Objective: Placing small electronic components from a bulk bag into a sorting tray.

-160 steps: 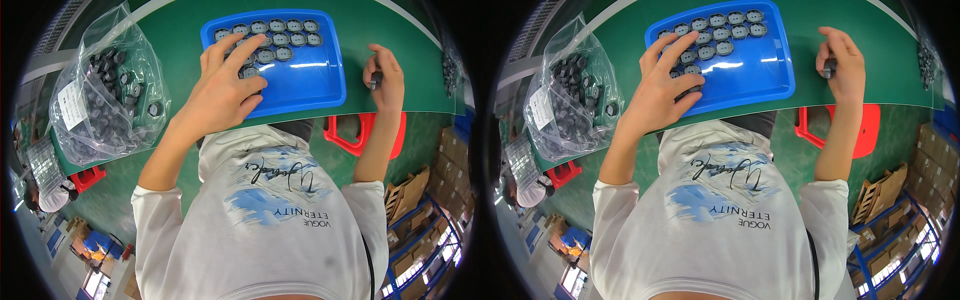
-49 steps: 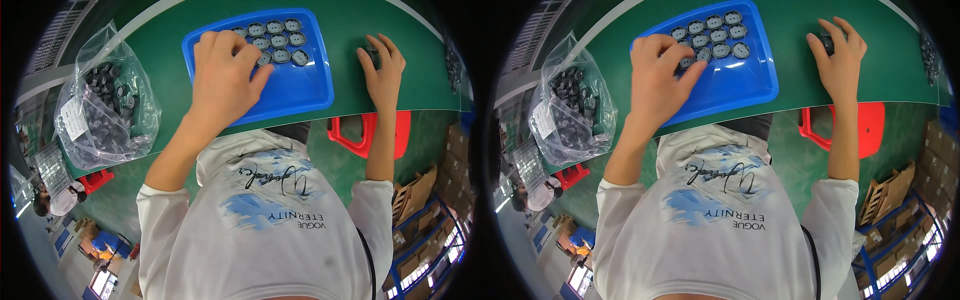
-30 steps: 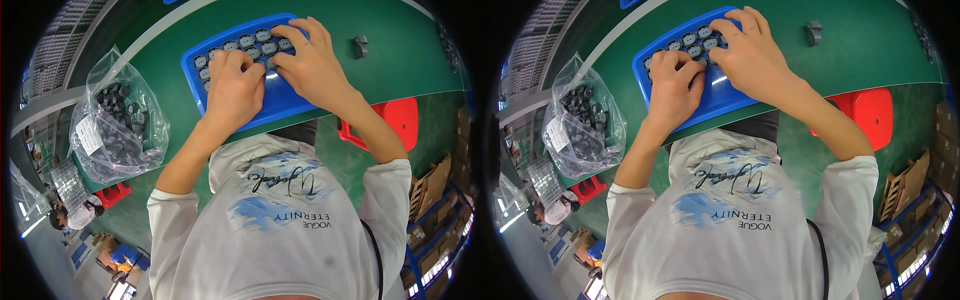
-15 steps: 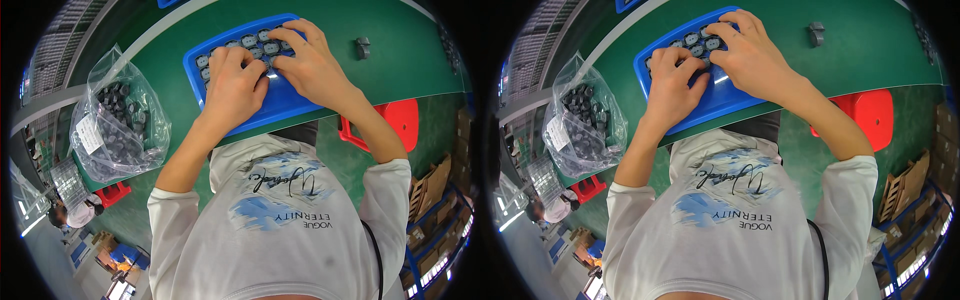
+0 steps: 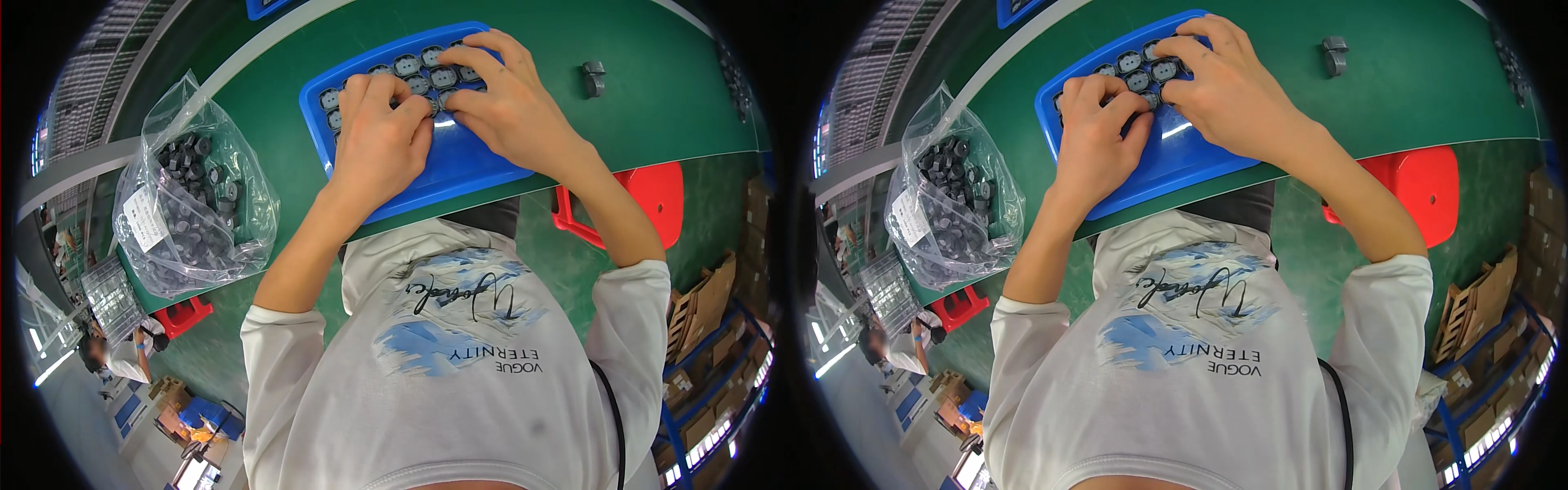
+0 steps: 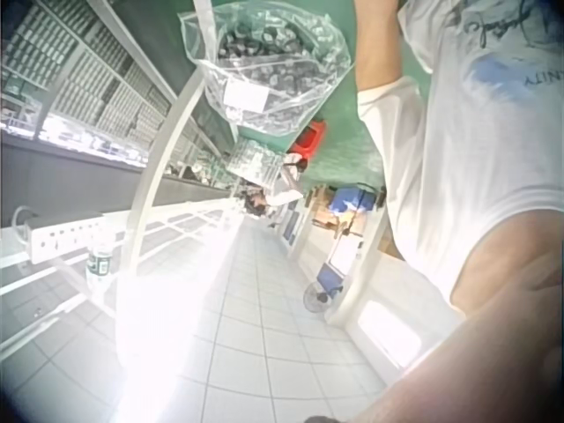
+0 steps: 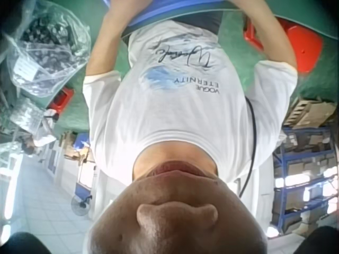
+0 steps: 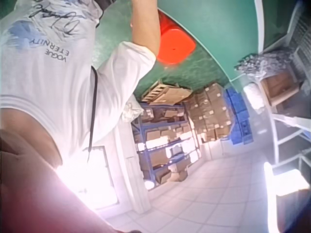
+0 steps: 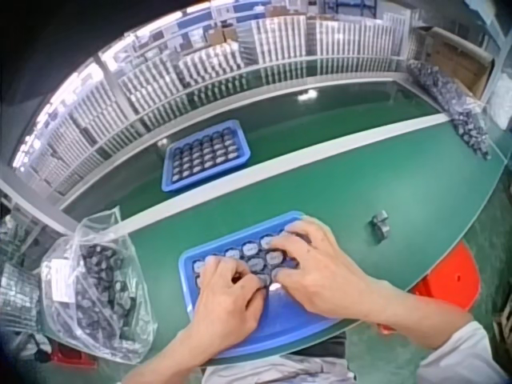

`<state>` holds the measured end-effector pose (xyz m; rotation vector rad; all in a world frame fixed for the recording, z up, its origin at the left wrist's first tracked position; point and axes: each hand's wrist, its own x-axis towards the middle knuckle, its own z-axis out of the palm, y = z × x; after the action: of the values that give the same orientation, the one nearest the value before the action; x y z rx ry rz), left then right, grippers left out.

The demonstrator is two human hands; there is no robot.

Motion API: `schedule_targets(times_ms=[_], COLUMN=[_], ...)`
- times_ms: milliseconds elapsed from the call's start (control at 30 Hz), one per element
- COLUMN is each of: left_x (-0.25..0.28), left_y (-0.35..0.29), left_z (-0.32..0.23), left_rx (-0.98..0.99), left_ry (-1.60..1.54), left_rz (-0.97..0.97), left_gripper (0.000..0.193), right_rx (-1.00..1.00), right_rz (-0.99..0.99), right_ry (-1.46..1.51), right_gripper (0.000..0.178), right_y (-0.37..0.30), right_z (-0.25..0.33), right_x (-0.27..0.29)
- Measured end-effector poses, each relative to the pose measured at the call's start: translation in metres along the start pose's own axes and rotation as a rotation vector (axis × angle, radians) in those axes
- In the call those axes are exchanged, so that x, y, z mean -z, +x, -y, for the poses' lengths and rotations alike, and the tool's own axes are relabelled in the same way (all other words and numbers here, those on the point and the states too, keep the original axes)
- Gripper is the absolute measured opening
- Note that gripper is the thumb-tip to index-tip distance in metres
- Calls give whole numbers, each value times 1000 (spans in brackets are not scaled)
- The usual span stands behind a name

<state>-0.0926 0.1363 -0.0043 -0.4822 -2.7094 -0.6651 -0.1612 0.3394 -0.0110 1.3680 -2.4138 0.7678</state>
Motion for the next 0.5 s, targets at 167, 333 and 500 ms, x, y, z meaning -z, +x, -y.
schedule_targets(times_ms=[167, 333, 500], left_x=[-1, -2, 1], left_y=[-1, 1, 1], left_z=[-1, 1, 1], left_rx=[2, -9, 3], left_ry=[-7, -13, -39], left_rz=[-15, -17, -24], left_gripper=[14, 14, 13], right_rx=[-173, -210, -142], right_rz=[9, 22, 30], right_ry=[-28, -142, -142], right_gripper=[23, 21, 19], right_y=[-5, -14, -15], right_z=[2, 5, -1], right_x=[24, 22, 23])
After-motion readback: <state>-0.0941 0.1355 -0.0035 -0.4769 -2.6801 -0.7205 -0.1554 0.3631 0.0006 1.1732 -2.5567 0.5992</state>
